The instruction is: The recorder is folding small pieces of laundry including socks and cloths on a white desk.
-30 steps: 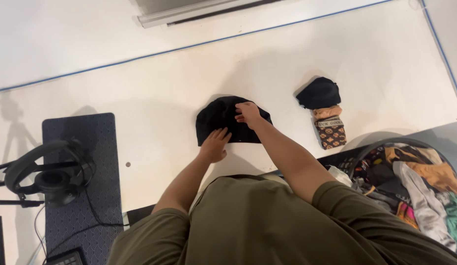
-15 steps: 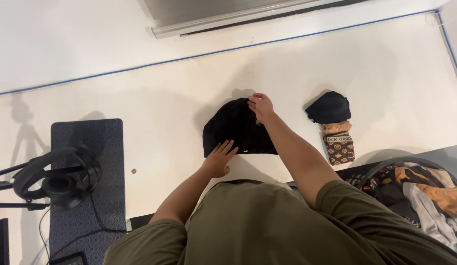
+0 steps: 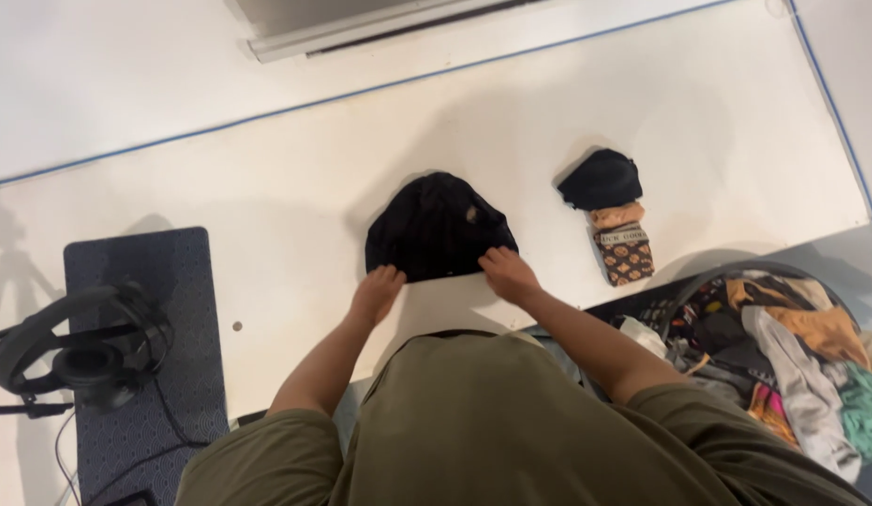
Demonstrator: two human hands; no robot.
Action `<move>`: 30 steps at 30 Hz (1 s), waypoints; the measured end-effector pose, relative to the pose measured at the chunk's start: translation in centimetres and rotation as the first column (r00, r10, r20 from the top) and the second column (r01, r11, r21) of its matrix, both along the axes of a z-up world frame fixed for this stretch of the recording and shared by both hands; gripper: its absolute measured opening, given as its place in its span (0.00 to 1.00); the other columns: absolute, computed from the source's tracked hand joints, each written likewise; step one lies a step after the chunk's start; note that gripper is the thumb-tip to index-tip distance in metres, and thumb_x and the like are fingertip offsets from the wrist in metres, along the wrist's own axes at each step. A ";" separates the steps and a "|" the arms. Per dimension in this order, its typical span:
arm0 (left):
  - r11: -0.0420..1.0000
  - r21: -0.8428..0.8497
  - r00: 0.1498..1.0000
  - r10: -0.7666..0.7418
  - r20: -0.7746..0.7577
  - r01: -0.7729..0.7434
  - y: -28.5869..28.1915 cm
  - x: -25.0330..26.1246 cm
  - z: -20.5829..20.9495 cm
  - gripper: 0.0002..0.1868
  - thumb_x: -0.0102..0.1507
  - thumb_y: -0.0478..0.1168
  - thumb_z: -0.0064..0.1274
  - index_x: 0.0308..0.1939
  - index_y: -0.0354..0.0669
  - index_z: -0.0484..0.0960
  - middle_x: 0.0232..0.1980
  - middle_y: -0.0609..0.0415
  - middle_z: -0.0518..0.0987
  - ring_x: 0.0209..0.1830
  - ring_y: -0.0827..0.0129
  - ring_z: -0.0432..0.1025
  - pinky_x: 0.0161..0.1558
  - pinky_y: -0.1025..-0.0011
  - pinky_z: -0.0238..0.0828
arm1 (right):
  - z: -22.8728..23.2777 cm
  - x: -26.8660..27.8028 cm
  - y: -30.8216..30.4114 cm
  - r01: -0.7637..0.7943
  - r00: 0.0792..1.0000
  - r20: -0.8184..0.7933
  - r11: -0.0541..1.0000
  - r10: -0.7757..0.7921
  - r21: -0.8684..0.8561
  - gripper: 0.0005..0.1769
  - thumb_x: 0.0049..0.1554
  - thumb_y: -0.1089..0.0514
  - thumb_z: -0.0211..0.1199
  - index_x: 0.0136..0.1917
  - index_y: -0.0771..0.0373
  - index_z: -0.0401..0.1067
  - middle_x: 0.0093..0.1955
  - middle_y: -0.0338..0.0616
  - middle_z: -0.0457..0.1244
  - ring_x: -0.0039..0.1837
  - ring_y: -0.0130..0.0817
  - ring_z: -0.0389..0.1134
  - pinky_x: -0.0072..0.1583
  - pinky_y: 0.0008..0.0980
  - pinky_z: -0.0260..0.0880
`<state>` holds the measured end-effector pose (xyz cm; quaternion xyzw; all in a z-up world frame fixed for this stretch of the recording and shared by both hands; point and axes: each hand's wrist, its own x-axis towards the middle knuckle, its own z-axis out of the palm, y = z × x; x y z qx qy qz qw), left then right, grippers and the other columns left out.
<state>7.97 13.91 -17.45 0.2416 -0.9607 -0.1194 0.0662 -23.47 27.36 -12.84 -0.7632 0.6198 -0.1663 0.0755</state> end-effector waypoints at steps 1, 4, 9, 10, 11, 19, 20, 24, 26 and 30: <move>1.000 0.000 1.000 -0.003 -0.001 0.003 -0.3 -0.2 -0.2 0.14 0.56 0.31 0.53 0.47 0.39 0.79 0.47 0.46 0.75 0.51 0.53 0.71 0.52 0.60 0.70 | -0.5 -0.5 0.1 0.003 1.000 -0.001 1.000 -0.003 0.000 0.15 0.51 0.63 0.65 0.53 0.65 0.74 0.50 0.48 0.62 0.52 0.46 0.64 0.55 0.42 0.68; 0.999 -0.032 0.998 0.030 0.049 -0.028 -1.0 -0.4 -0.6 0.08 0.56 0.31 0.53 0.39 0.40 0.78 0.44 0.48 0.76 0.48 0.54 0.73 0.47 0.61 0.74 | -1.4 -1.4 0.1 0.021 0.986 -0.167 0.997 -0.009 0.072 0.14 0.53 0.65 0.63 0.53 0.64 0.74 0.51 0.47 0.63 0.54 0.45 0.65 0.56 0.41 0.69; 0.952 0.224 0.977 0.215 -0.001 -0.209 -1.7 -1.3 2.6 0.05 0.58 0.33 0.55 0.38 0.43 0.80 0.43 0.48 0.78 0.45 0.51 0.74 0.44 0.56 0.73 | 3.8 -1.0 -0.3 -0.047 0.999 -0.013 0.998 0.047 0.043 0.24 0.45 0.60 0.68 0.55 0.69 0.73 0.48 0.51 0.62 0.50 0.47 0.64 0.53 0.42 0.69; 0.952 0.225 0.977 0.212 -0.001 -0.207 -1.8 -1.8 3.8 0.05 0.58 0.33 0.55 0.38 0.43 0.80 0.43 0.48 0.78 0.45 0.51 0.74 0.44 0.56 0.73 | 3.6 -1.2 -0.2 -0.045 0.999 -0.014 0.998 0.045 0.043 0.24 0.45 0.60 0.68 0.55 0.69 0.73 0.48 0.51 0.62 0.50 0.47 0.64 0.53 0.42 0.69; 0.914 0.306 0.957 0.289 -0.033 -0.266 -1.9 -2.2 5.0 0.06 0.58 0.34 0.55 0.39 0.43 0.81 0.44 0.48 0.78 0.45 0.50 0.74 0.44 0.55 0.73 | 3.3 -1.2 -0.1 -0.045 0.999 -0.010 0.998 0.045 0.039 0.23 0.45 0.59 0.68 0.54 0.68 0.73 0.48 0.51 0.63 0.51 0.47 0.64 0.53 0.42 0.69; 0.873 0.409 0.958 0.285 0.017 -0.267 -3.8 -1.7 7.5 0.08 0.61 0.35 0.53 0.43 0.44 0.81 0.45 0.50 0.79 0.44 0.50 0.75 0.45 0.55 0.72 | -2.3 -3.4 0.1 0.020 0.986 -0.168 1.000 -0.018 0.007 0.18 0.53 0.67 0.61 0.58 0.64 0.74 0.51 0.46 0.66 0.54 0.44 0.67 0.58 0.37 0.71; 0.901 0.378 0.976 0.215 0.037 -0.213 -3.9 -1.3 6.6 0.08 0.61 0.35 0.52 0.44 0.44 0.82 0.44 0.50 0.79 0.45 0.51 0.75 0.46 0.55 0.72 | -2.1 -3.7 -0.1 0.079 0.996 -0.051 0.996 -0.077 0.040 0.14 0.55 0.66 0.60 0.56 0.64 0.75 0.50 0.48 0.67 0.54 0.46 0.69 0.57 0.40 0.71; 0.916 0.366 0.985 0.142 0.096 -0.167 -3.4 -0.4 6.4 0.10 0.62 0.36 0.52 0.46 0.45 0.84 0.44 0.49 0.82 0.48 0.51 0.76 0.49 0.54 0.72 | 1.5 -4.7 -2.0 0.227 0.901 0.290 0.921 -0.322 0.315 0.12 0.58 0.61 0.61 0.53 0.64 0.78 0.53 0.53 0.71 0.52 0.51 0.71 0.55 0.43 0.71; 0.880 0.423 0.975 0.215 0.052 -0.216 -3.9 -0.6 5.1 0.10 0.62 0.37 0.53 0.47 0.44 0.85 0.44 0.48 0.83 0.47 0.51 0.77 0.48 0.55 0.73 | 2.1 -5.5 -3.3 0.268 0.862 0.296 0.867 -0.411 0.421 0.12 0.58 0.60 0.60 0.54 0.63 0.78 0.52 0.52 0.71 0.51 0.49 0.72 0.55 0.41 0.71; 0.694 0.647 0.888 0.457 -0.059 -0.314 -6.0 -1.1 2.3 0.10 0.61 0.40 0.58 0.45 0.41 0.86 0.43 0.48 0.86 0.43 0.55 0.80 0.47 0.60 0.76 | 2.0 -7.0 -5.5 0.327 0.764 0.306 0.750 -0.568 0.575 0.13 0.59 0.59 0.62 0.56 0.61 0.78 0.47 0.51 0.72 0.48 0.41 0.73 0.53 0.36 0.71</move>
